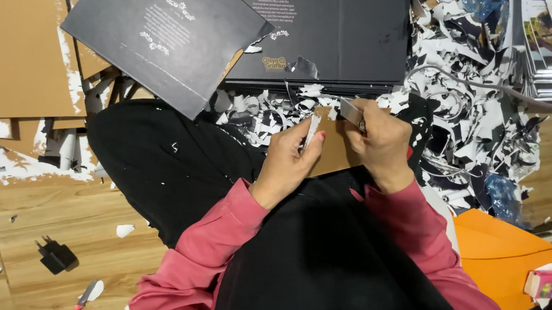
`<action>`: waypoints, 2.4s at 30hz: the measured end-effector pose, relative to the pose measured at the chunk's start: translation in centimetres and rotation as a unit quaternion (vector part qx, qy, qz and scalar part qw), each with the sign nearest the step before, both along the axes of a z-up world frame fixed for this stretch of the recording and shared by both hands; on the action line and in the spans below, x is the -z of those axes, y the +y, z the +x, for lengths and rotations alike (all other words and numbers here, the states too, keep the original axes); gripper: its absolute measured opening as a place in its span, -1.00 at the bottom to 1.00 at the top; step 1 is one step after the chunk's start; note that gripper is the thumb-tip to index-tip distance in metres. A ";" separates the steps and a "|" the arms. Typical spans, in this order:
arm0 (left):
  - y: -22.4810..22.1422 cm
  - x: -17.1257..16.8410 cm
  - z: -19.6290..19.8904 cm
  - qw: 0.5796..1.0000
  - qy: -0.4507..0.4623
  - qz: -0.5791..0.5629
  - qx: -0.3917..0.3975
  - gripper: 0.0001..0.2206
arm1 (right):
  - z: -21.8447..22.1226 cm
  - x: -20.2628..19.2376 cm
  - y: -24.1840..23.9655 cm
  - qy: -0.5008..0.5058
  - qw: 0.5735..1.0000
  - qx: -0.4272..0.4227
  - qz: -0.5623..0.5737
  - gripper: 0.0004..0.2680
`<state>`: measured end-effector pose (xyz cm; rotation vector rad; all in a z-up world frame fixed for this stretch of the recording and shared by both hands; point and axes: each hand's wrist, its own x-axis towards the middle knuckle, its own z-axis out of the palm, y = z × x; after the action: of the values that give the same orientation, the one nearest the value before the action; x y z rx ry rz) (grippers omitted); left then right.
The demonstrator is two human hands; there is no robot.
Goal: Using a utility knife to cut and peel layers of paper from cardboard sheets.
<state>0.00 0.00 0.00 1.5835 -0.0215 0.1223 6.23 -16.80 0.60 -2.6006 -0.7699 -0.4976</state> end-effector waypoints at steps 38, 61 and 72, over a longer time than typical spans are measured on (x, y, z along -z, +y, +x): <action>6.8 -1.9 0.4 0.971 0.001 -0.152 -0.182 -0.92 | -0.2 0.0 -0.1 0.077 0.972 0.049 0.219 -0.84; 7.9 -3.6 0.1 0.988 -0.136 -0.036 -0.059 -0.84 | -1.0 -1.5 -0.9 0.215 0.865 0.021 0.453 -0.77; 6.6 -3.8 1.2 0.989 -0.137 0.022 -0.049 -0.82 | -0.4 -0.3 -2.3 0.241 0.850 0.028 0.468 -0.72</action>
<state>1.21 6.61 3.80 1.6012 -0.1628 0.4179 5.81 -19.09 0.87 -1.6946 -0.1775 -0.1371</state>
